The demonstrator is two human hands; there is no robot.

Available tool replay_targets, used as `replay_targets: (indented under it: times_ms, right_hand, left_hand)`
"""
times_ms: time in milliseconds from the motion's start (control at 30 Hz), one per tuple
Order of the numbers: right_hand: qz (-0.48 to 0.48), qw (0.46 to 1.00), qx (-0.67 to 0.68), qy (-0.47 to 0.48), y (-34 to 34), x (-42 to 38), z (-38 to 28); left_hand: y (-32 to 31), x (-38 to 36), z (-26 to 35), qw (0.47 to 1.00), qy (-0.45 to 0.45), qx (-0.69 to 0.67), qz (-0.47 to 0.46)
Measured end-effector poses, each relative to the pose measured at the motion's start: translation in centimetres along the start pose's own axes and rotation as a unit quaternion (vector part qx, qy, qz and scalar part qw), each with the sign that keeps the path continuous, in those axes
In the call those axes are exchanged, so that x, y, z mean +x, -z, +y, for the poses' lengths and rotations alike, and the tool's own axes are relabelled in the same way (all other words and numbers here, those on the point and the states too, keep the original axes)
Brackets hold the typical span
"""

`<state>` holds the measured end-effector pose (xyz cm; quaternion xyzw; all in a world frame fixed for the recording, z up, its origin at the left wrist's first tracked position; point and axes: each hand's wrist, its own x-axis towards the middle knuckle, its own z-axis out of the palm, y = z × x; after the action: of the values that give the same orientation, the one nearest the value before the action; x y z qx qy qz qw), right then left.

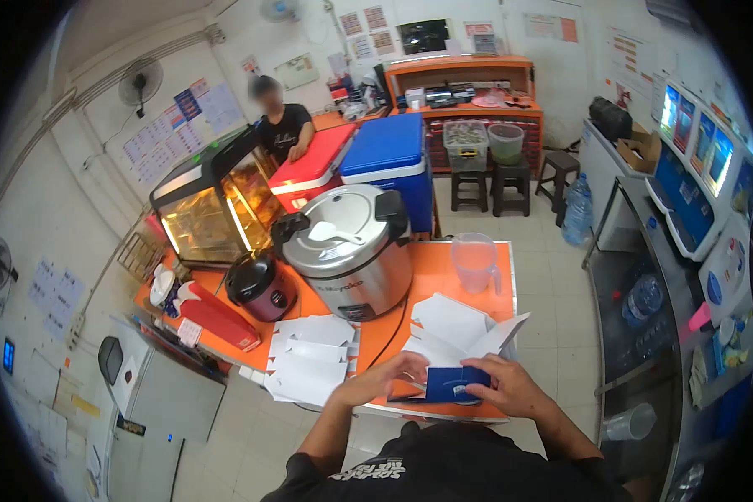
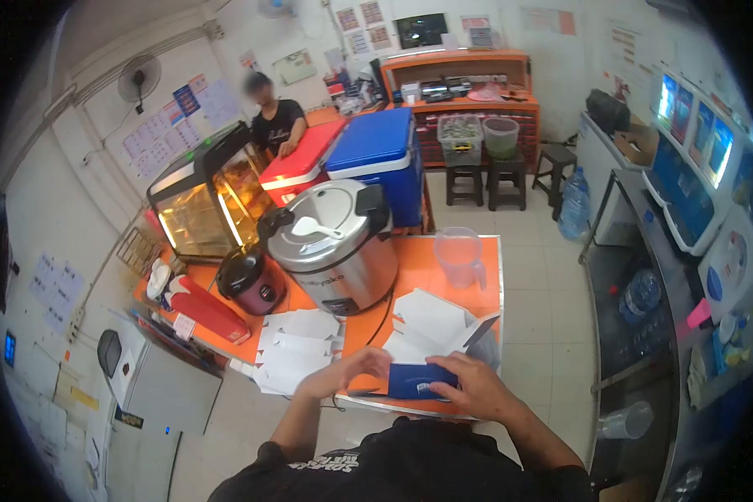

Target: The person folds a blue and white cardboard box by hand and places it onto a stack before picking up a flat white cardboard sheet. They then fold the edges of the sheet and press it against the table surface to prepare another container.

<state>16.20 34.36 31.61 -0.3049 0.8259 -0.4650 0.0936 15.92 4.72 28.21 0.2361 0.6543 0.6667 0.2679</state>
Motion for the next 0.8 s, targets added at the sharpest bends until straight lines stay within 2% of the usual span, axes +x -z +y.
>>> replay_targets:
  times_ms: [33,67,100,167,200,233,267,300,333,367,433,567,633,700,733,767,800]
  right_hand:
    - [0.008,1.0,0.003,-0.007,0.3,-0.2,0.3]
    - [0.05,0.999,0.004,-0.003,0.5,-0.4,0.7]
    - [0.092,0.996,0.002,0.003,0.7,-0.4,1.0]
    - [0.127,0.992,-0.013,0.016,1.0,-0.2,1.5]
    - [0.133,0.991,-0.013,0.031,0.8,0.0,1.8]
    - [0.146,0.988,-0.016,0.04,0.7,0.0,2.2]
    - [0.171,0.985,-0.023,0.026,0.6,-0.1,2.7]
    - [0.18,0.981,-0.027,0.064,0.2,0.0,3.4]
    - [0.183,0.977,-0.031,0.107,0.3,0.1,3.8]
    - [0.159,0.982,-0.028,0.1,0.6,-0.2,3.5]
    - [0.16,0.982,-0.005,0.098,-0.3,-0.3,4.7]
    - [0.144,0.986,-0.003,0.087,-0.7,-0.5,4.9]
    - [0.129,0.991,-0.022,0.026,-1.1,-1.2,4.5]
    - [0.124,0.992,-0.006,0.012,-1.6,-1.4,4.7]
    - [0.13,0.992,0.0,-0.005,-1.5,-1.3,4.4]
    - [0.135,0.991,0.005,-0.022,-1.5,-1.3,4.2]
    - [0.136,0.99,0.01,-0.021,-1.3,-1.1,4.0]
  left_hand:
    - [-0.6,-0.6,1.7,0.994,-0.076,0.066,-0.029]
    - [-1.7,-0.7,3.2,0.991,-0.097,0.09,-0.001]
    - [-2.0,-0.4,2.5,0.991,-0.096,0.09,-0.01]
    - [-2.6,-0.3,0.8,0.971,-0.077,0.151,0.168]
    - [-4.3,0.9,1.6,0.928,-0.069,0.21,0.298]
    - [-5.1,1.9,1.8,0.934,-0.072,0.211,0.279]
    - [-5.9,3.1,1.7,0.909,-0.115,0.212,0.339]
    - [-6.3,4.0,1.4,0.881,-0.155,0.21,0.395]
    - [-6.0,4.6,0.9,0.884,-0.179,0.203,0.382]
    - [-5.8,5.6,0.7,0.888,-0.183,0.205,0.37]
    - [-6.7,6.5,1.1,0.856,-0.17,0.339,0.351]
    - [-6.8,7.7,1.4,0.866,-0.152,0.368,0.301]
    - [-5.6,7.3,-0.2,0.882,-0.12,0.342,0.3]
    - [-4.8,7.7,-0.6,0.859,-0.141,0.353,0.343]
    - [-4.8,7.8,-0.2,0.872,-0.144,0.348,0.312]
    - [-5.0,7.8,-0.1,0.868,-0.139,0.34,0.335]
    - [-5.6,7.9,0.0,0.876,-0.139,0.362,0.288]
